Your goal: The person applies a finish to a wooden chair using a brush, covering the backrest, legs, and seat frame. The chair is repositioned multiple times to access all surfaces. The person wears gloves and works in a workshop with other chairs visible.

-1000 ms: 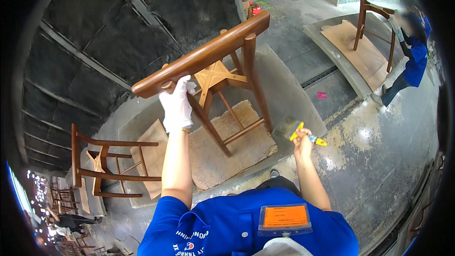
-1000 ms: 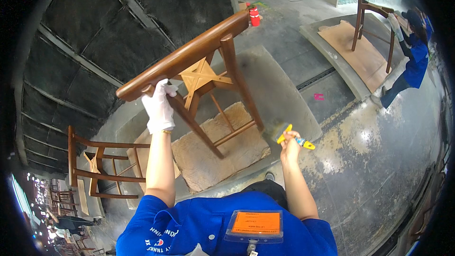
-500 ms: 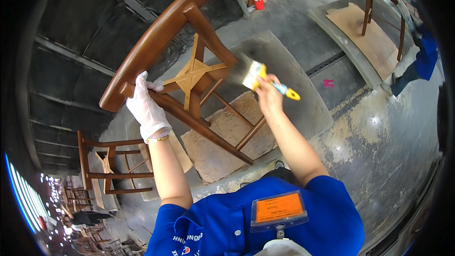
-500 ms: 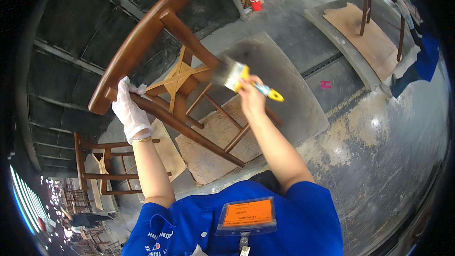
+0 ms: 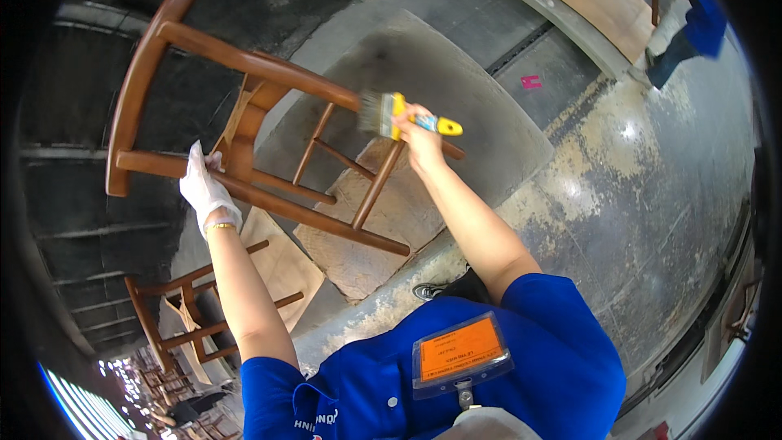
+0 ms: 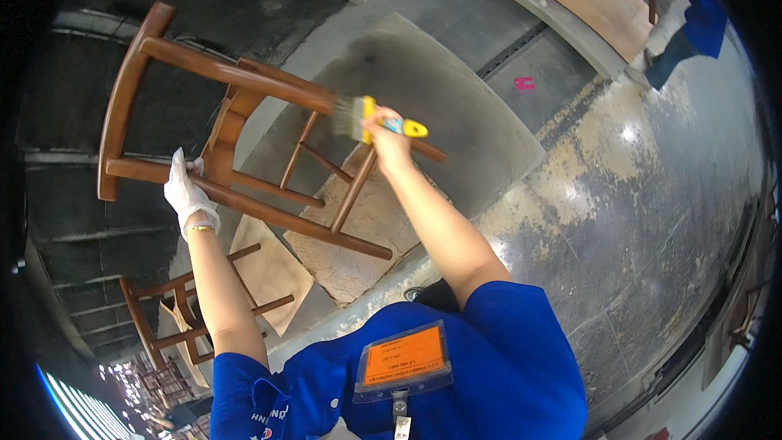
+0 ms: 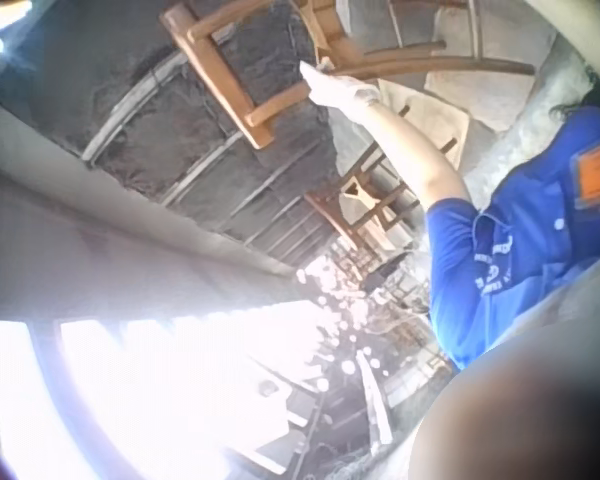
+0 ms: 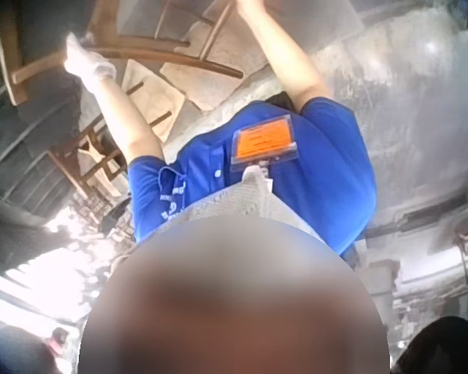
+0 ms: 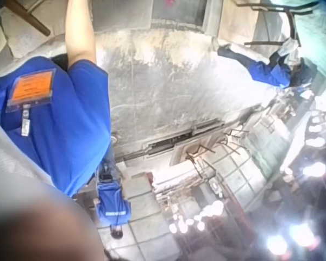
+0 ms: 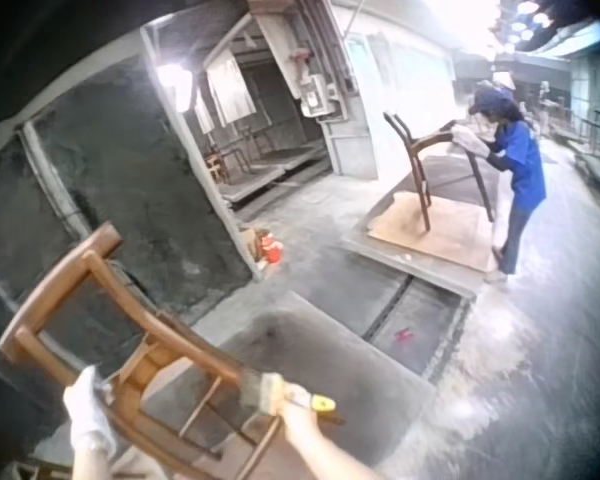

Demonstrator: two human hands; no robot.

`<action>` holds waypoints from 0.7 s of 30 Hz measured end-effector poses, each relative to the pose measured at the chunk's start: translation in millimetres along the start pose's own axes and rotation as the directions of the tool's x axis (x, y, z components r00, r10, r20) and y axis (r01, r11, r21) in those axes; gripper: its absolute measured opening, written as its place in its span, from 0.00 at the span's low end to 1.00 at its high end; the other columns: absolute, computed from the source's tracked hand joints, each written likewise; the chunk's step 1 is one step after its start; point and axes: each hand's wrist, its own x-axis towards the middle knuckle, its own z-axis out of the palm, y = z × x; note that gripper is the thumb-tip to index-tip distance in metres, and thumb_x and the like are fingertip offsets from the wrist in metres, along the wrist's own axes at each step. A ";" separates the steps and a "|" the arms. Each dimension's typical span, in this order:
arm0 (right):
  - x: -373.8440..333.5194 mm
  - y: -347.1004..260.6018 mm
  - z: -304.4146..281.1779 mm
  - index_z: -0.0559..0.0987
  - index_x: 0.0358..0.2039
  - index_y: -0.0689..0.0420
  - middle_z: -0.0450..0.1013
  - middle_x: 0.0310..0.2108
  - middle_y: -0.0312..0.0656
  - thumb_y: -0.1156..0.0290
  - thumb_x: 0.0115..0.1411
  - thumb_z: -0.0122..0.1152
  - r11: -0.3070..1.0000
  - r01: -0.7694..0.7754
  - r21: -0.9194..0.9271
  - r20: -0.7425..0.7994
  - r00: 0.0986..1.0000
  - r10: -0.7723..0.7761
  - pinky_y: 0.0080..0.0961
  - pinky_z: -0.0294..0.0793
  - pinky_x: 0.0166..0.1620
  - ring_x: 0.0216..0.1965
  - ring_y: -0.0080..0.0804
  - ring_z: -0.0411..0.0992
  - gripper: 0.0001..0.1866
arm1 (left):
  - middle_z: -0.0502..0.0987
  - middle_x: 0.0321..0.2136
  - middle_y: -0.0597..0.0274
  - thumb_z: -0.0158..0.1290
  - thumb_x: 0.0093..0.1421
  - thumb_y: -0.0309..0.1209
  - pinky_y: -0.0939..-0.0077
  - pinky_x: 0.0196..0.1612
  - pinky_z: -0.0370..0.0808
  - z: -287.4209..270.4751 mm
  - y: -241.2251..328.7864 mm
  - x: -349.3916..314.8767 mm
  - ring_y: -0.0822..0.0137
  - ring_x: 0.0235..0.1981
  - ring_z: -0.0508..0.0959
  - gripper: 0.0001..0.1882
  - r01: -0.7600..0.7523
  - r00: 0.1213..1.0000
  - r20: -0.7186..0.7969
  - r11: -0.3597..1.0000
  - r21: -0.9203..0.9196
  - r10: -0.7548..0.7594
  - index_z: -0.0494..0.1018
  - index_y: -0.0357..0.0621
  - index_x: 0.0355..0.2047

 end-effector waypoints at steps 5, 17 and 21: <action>8.2 3.5 -146.0 0.83 0.25 0.50 0.82 0.29 0.36 0.86 0.54 0.66 0.810 -0.235 -0.537 -0.581 0.800 -0.153 0.31 0.81 0.44 0.35 0.29 0.81 0.12 | 0.85 0.33 0.57 0.64 0.68 0.40 0.70 0.47 0.74 -2.6 -18.2 23.6 0.67 0.34 0.81 0.17 -0.019 0.999 0.042 0.996 0.085 0.016 0.75 0.45 0.26; 32.6 -29.2 -95.4 0.81 0.29 0.56 0.82 0.51 0.43 0.88 0.55 0.70 0.936 -0.267 -0.231 -0.450 0.882 0.140 0.34 0.76 0.60 0.54 0.39 0.80 0.11 | 0.73 0.25 0.67 0.66 0.67 0.40 0.64 0.46 0.73 -4.4 -18.1 67.6 0.64 0.34 0.82 0.15 0.041 0.997 0.064 0.993 0.107 -0.048 0.77 0.46 0.28; 15.3 -13.1 -81.5 0.82 0.29 0.53 0.82 0.54 0.44 0.91 0.54 0.67 0.503 0.497 -0.708 0.229 0.834 -0.501 0.35 0.78 0.61 0.57 0.43 0.81 0.14 | 0.73 0.25 0.67 0.66 0.66 0.40 0.63 0.46 0.73 -7.2 -23.5 73.7 0.64 0.33 0.82 0.14 0.078 0.997 0.011 0.990 0.117 -0.080 0.78 0.47 0.28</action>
